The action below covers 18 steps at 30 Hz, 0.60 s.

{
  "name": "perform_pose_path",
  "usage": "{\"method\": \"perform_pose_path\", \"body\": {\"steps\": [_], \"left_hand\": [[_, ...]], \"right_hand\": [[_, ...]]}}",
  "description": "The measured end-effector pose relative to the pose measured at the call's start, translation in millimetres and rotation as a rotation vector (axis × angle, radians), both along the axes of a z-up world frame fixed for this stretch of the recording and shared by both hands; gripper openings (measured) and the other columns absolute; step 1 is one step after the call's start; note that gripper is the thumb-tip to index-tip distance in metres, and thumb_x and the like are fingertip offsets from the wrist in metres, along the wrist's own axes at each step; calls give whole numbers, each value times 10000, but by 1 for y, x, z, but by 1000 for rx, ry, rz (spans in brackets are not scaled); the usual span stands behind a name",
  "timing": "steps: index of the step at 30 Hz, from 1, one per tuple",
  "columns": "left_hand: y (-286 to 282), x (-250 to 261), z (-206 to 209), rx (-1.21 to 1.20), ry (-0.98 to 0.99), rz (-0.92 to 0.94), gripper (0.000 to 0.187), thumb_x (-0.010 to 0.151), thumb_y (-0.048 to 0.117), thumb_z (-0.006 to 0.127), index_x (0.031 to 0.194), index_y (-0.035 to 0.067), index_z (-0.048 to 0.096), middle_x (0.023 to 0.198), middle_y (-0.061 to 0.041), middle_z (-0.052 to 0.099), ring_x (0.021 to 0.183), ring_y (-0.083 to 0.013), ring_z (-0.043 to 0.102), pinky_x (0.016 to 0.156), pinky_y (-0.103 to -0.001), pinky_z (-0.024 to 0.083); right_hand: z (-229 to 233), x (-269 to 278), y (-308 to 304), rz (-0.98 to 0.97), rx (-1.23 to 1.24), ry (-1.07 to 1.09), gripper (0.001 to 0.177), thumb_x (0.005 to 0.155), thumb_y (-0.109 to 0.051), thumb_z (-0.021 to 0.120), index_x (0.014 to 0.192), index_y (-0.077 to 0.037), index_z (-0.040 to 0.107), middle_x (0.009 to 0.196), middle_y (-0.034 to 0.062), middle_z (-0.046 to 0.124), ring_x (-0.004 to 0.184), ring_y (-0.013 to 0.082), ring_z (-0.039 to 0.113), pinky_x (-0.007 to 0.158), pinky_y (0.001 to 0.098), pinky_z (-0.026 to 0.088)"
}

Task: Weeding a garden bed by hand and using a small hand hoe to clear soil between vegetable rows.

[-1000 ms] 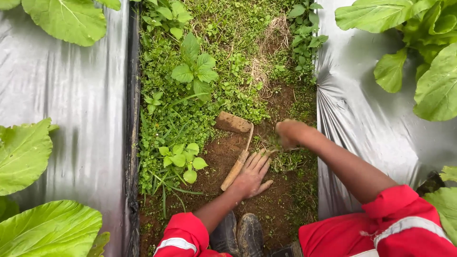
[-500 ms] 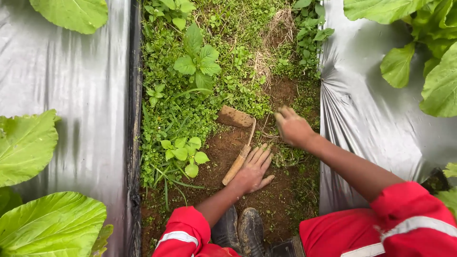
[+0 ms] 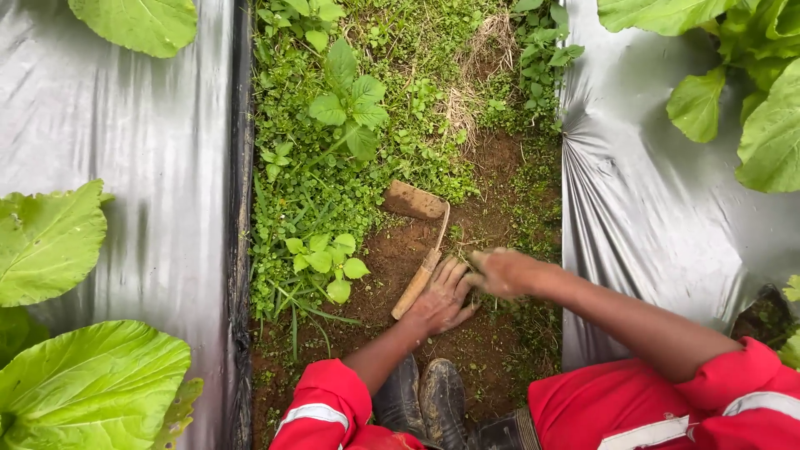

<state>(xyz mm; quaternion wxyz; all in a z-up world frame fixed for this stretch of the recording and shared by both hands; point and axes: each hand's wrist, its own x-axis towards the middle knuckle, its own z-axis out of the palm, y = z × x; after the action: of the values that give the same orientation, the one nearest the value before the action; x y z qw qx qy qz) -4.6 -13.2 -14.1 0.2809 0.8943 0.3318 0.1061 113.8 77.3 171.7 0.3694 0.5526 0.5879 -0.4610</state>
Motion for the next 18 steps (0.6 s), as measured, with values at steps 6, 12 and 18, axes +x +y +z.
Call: {"method": "perform_pose_path", "body": {"steps": [6,12,18], "left_hand": [[-6,11,-17,106,-467,153,517,908,618,585,1001,144,401,1231,-122,344,1262,-342,396,1140,-513,383],[23,34,47,142,-127,48,918,839,762,494,1554,272,190,1634,-154,38,1544,-393,62,1245,-570,102],[50,49,74,31,301,-140,686,863,672,599,1425,298,483,1608,-80,297,1517,-372,191,1223,-614,155]], "right_hand": [[-73,88,41,427,795,-195,412,1077,-425,452,1283,-104,610,1254,166,657,1245,296,622,1071,455,501],[-113,136,65,572,1045,-273,282,998,-125,623,1269,-175,682,1224,72,686,1093,235,649,926,377,514],[-150,161,69,643,1177,-18,130,933,-126,644,951,-124,774,969,65,748,958,231,702,830,351,567]]}}
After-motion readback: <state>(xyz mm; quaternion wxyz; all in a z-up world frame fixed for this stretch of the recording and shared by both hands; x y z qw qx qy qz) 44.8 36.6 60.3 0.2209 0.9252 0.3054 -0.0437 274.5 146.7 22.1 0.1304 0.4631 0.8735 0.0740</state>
